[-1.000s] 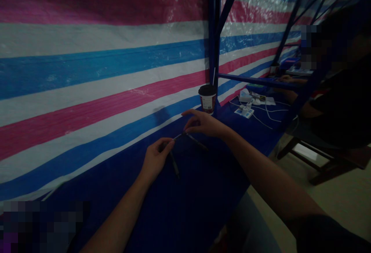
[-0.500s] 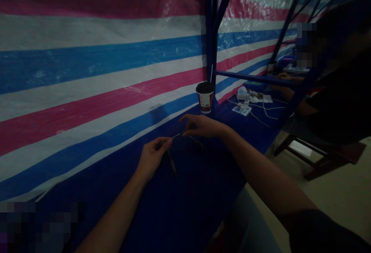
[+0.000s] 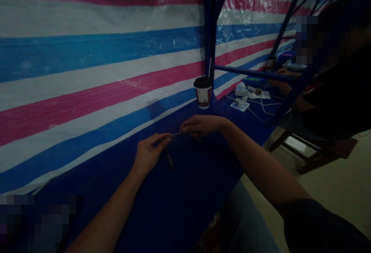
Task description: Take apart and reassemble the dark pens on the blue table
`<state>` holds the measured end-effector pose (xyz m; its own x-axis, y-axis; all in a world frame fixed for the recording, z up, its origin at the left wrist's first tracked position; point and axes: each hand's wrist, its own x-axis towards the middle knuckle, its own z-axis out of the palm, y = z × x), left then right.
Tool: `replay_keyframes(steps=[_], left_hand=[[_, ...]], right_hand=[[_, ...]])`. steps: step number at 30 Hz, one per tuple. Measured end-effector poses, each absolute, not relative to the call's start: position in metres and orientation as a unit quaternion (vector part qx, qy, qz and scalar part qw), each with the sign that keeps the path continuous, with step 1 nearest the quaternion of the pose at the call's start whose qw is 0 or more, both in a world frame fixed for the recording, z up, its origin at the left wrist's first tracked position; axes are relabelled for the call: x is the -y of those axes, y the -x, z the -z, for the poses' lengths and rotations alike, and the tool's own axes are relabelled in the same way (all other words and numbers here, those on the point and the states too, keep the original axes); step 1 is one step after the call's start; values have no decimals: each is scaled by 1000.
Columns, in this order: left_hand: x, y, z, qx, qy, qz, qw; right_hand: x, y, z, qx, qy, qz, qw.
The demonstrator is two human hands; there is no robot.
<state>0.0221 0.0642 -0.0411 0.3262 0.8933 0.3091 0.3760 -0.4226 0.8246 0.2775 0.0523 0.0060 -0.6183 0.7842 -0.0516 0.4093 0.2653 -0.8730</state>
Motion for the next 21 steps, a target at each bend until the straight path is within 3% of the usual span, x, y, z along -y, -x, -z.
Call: replay_keyframes(steps=[3, 6, 10, 14, 21], left_hand=[[-61, -24, 39, -400, -766, -392, 315], [-61, -26, 40, -392, -751, -386, 366], [-63, -26, 44, -374, -739, -378, 412], [-63, -28, 44, -373, -747, -380, 398], [-64, -29, 42, -491, -703, -472, 206]], right_hand=[[-51, -282, -7, 748, 359, -536, 154], [-49, -280, -8, 732, 333, -585, 105], [-49, -270, -6, 781, 334, -518, 101], [-50, -256, 0, 778, 366, -487, 152], [-48, -240, 4, 693, 419, -485, 330]])
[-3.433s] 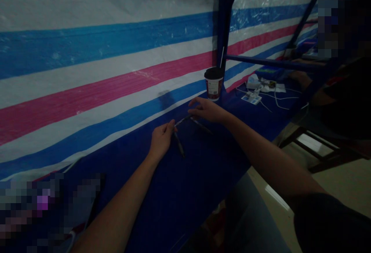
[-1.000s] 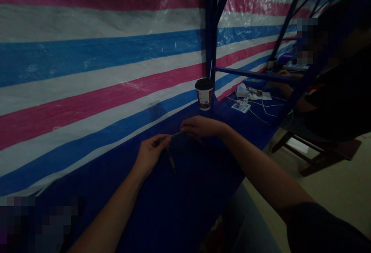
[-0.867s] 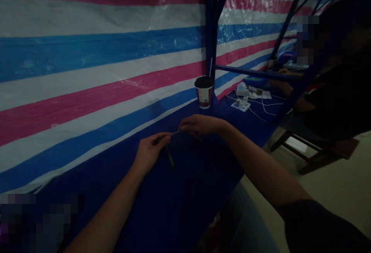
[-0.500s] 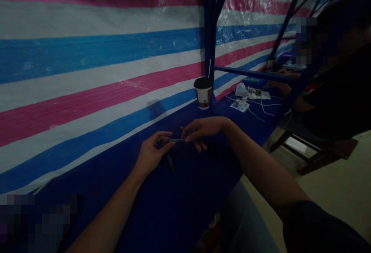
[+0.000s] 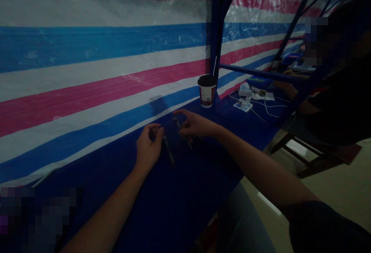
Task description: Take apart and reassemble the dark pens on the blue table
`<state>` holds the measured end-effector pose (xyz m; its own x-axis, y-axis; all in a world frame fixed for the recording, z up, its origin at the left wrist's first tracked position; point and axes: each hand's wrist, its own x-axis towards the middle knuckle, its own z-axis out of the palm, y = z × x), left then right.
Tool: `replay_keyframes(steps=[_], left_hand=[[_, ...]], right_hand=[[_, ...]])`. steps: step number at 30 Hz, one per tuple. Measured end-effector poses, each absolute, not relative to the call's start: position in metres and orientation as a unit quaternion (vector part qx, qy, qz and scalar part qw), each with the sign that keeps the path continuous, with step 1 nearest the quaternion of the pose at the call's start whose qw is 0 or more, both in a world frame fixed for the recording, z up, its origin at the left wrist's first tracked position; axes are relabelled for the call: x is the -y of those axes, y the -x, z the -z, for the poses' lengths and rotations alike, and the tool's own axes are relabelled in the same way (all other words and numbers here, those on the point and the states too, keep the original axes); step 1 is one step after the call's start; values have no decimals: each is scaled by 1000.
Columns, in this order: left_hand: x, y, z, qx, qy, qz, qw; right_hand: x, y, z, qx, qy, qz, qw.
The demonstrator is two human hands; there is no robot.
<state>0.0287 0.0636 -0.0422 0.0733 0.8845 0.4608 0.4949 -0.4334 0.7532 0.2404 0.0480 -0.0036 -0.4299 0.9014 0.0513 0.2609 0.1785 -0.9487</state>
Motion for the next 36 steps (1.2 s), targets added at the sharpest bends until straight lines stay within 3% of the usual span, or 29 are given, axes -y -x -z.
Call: replay_keyframes(steps=[5, 16, 21, 25, 31, 36], left_hand=[[-64, -27, 42, -531, -712, -425, 176], [-48, -37, 33, -612, -774, -159, 23], [-48, -37, 26, -618, -782, -74, 18], [-52, -33, 31, -611, -783, -114, 38], [-56, -29, 39, -582, -749, -278, 151], [-59, -27, 37, -563, -721, -341, 218]], right_hand=[[-53, -242, 7, 672, 442, -440, 399], [-50, -234, 11, 696, 491, -400, 339], [-49, -237, 8, 697, 485, -402, 342], [-47, -237, 6, 706, 479, -391, 345], [-48, -240, 5, 712, 483, -368, 354], [-50, -243, 7, 718, 484, -366, 341]])
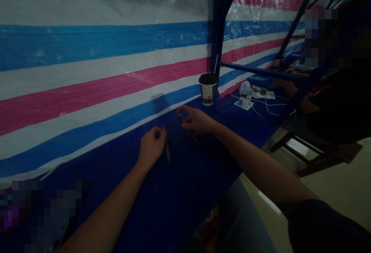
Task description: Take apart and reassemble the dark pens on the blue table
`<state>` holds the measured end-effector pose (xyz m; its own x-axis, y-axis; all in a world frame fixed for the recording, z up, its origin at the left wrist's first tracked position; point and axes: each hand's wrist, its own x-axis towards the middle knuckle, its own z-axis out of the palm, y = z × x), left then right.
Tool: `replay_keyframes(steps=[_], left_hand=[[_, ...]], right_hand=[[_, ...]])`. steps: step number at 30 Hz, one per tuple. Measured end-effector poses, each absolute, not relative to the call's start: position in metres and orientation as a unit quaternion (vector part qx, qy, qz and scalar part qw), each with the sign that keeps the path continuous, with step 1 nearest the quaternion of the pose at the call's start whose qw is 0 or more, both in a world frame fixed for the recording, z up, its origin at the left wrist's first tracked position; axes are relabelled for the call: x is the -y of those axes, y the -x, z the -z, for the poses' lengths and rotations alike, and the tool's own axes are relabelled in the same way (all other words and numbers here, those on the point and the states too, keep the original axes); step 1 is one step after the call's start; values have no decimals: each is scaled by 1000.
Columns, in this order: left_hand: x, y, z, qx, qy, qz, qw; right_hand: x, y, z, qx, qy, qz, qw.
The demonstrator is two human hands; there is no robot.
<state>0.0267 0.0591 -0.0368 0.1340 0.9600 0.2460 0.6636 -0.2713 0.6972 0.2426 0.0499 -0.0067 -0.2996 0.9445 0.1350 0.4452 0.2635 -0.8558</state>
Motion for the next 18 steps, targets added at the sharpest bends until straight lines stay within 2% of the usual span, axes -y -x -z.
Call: replay_keyframes(steps=[6, 18], left_hand=[[-60, -26, 34, -566, -702, -349, 255], [-67, -23, 43, -547, -709, -348, 278]], right_hand=[[-58, -245, 11, 697, 469, -420, 344], [-60, -246, 13, 711, 487, -390, 326]])
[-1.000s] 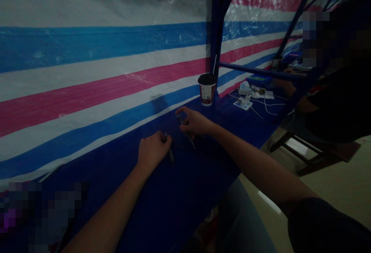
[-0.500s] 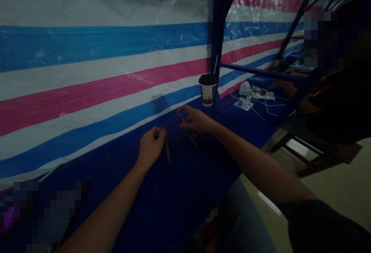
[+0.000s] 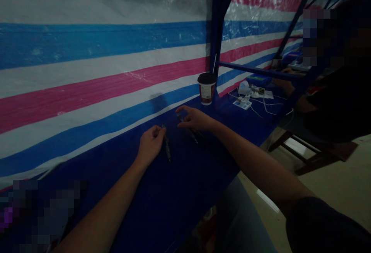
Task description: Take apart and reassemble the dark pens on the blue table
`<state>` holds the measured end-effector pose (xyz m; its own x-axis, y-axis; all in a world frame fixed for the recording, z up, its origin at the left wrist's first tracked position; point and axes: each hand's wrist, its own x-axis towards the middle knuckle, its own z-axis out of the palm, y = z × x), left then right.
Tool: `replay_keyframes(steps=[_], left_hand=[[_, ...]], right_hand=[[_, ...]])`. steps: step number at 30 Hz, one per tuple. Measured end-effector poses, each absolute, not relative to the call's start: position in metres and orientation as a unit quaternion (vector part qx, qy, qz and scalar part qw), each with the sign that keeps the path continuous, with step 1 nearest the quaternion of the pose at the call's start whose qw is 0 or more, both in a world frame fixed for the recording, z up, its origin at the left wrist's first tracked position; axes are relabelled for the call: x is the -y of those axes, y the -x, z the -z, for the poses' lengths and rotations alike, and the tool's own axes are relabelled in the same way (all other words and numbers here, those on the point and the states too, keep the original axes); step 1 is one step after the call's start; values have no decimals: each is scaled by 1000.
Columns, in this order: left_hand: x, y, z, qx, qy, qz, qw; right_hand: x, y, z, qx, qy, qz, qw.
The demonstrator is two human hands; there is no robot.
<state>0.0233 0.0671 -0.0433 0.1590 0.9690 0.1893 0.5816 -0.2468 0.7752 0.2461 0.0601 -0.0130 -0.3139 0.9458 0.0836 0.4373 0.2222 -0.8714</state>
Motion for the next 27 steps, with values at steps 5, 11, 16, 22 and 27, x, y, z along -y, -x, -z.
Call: replay_keyframes(steps=[5, 11, 16, 22, 27], left_hand=[[-69, -23, 46, -540, -695, -364, 305], [-69, -23, 47, -536, -702, -355, 307], [-71, -23, 48, -529, -719, -347, 288], [-72, -22, 51, -521, -728, -333, 297], [-71, -23, 49, -519, -725, -336, 302]], right_hand=[[-61, -247, 14, 741, 479, -363, 300], [-61, -248, 14, 756, 474, -347, 290], [-63, -245, 18, 754, 482, -320, 310], [-62, -242, 20, 748, 479, -323, 328], [-62, -241, 19, 742, 490, -311, 335]])
